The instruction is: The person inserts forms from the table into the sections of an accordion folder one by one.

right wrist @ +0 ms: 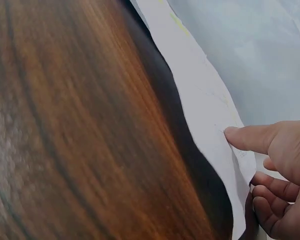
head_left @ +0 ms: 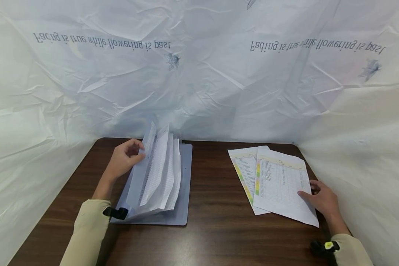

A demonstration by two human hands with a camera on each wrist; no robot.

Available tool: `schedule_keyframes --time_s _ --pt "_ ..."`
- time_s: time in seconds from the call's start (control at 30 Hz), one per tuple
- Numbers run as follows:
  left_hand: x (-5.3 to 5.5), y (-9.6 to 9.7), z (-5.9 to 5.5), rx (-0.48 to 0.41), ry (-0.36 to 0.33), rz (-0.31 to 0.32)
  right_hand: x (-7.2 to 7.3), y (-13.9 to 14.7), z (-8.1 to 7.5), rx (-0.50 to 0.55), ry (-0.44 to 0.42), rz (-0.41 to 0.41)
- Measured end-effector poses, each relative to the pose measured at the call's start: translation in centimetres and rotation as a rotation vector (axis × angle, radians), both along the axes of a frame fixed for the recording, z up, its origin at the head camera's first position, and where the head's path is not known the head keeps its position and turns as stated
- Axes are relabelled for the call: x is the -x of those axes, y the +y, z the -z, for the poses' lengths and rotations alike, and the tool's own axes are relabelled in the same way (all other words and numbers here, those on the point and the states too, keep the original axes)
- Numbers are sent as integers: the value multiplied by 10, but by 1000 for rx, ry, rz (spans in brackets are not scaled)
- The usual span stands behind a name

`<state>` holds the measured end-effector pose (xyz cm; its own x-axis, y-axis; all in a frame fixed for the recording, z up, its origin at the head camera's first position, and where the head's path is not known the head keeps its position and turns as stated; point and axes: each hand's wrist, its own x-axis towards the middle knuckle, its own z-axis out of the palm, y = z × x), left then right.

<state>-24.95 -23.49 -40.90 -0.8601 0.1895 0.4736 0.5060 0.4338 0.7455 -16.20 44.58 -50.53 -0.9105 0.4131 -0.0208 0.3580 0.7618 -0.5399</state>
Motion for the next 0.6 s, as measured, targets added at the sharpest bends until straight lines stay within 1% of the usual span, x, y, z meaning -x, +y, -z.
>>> schedule_keyframes --time_s 0.17,0.23,0.33,0.47,0.5,0.57,0.6 --pt "0 0 1 -3 -2 8 0 1 -2 40 -22 44" --pt "0 0 1 -1 0 9 -2 2 -4 53 -30 48" --pt "-1 2 -2 -2 2 7 -4 3 -9 78 -27 26" --pt "-9 7 -13 4 -8 5 -7 5 -15 118 -38 -4" --pt "-11 8 -14 0 -5 8 -8 6 -15 126 -47 -10" --pt "-9 7 -12 -1 2 15 -8 7 -17 140 -55 -26" --pt "-10 7 -13 0 0 17 -9 8 -17 145 -59 -32"
